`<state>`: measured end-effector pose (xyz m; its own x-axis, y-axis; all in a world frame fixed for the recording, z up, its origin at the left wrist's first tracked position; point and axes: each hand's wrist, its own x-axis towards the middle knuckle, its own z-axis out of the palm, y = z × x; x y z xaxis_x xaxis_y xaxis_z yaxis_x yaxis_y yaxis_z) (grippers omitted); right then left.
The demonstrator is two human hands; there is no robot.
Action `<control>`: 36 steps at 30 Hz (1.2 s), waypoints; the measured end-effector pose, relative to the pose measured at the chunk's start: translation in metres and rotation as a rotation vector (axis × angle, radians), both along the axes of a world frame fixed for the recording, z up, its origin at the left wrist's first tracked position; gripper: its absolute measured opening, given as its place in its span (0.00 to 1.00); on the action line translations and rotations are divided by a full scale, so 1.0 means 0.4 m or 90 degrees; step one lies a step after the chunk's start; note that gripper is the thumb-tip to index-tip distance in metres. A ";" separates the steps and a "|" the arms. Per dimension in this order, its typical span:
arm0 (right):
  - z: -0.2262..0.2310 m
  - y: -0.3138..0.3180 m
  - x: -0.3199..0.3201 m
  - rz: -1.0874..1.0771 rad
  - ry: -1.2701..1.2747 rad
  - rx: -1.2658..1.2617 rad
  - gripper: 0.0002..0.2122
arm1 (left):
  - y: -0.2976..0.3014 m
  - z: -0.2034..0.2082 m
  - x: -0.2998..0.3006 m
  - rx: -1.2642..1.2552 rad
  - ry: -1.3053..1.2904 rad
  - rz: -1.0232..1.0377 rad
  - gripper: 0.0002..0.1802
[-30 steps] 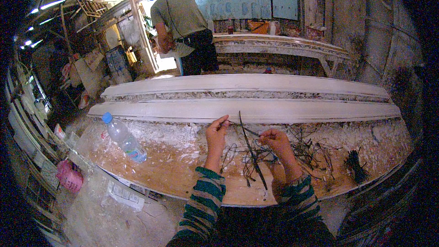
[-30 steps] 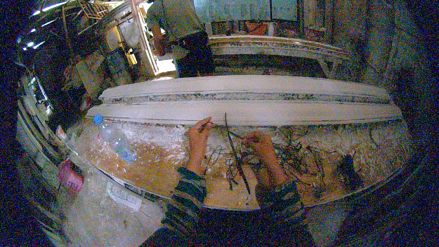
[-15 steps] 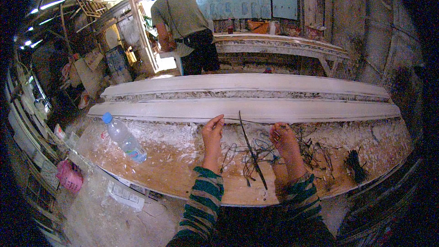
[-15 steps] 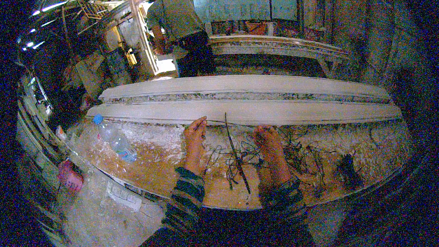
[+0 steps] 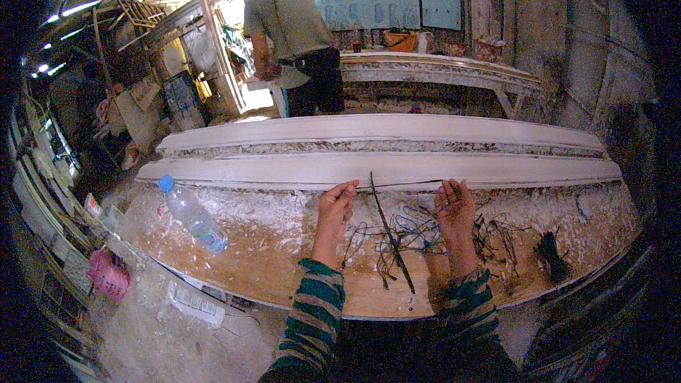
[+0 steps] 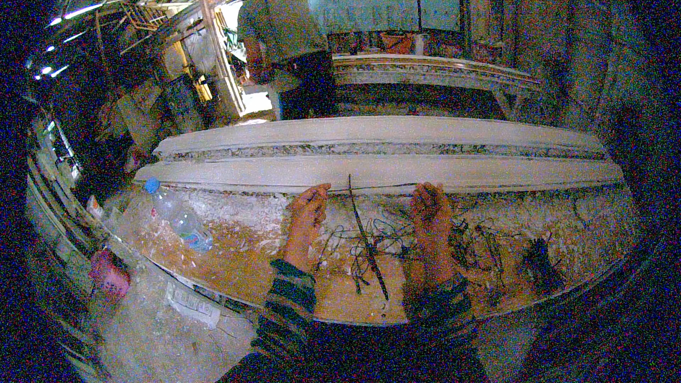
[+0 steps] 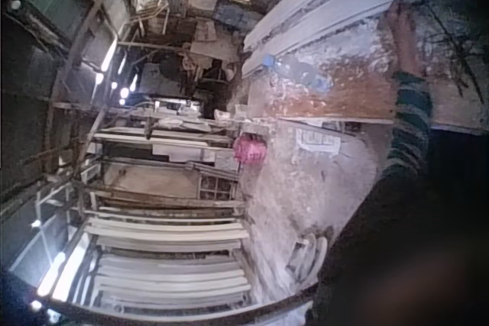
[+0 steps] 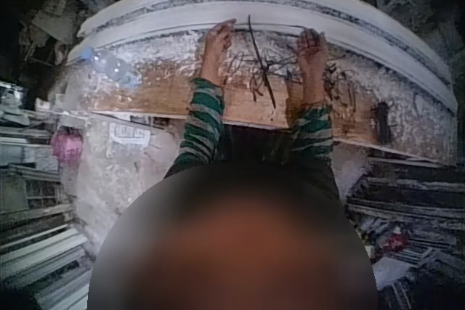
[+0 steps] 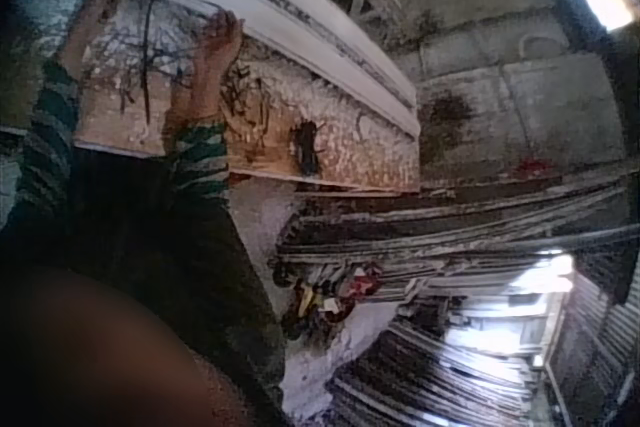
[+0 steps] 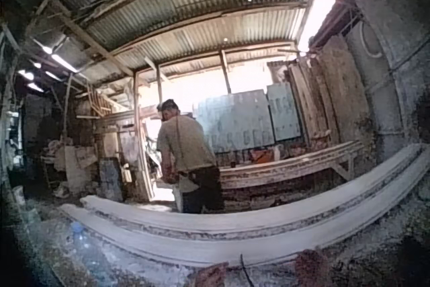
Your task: The person repeatedly picks up, separates, and organizes black cable ties on a workbench. They handle the ties one at a time, occasionally grouping them, while another person works on a boat hull in the background.
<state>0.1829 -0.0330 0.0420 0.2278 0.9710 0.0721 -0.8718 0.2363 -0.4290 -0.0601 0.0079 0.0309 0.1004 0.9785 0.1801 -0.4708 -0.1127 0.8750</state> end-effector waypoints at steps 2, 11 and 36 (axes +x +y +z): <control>-0.014 0.009 0.007 -0.007 -0.018 -0.006 0.09 | 0.002 -0.002 0.000 -0.005 0.070 0.025 0.18; -0.043 0.029 0.017 -0.040 -0.084 0.066 0.10 | 0.006 -0.002 0.008 0.018 0.396 0.189 0.15; -0.027 0.032 0.037 -0.139 -0.132 0.082 0.11 | -0.005 -0.042 0.013 0.237 0.690 0.264 0.08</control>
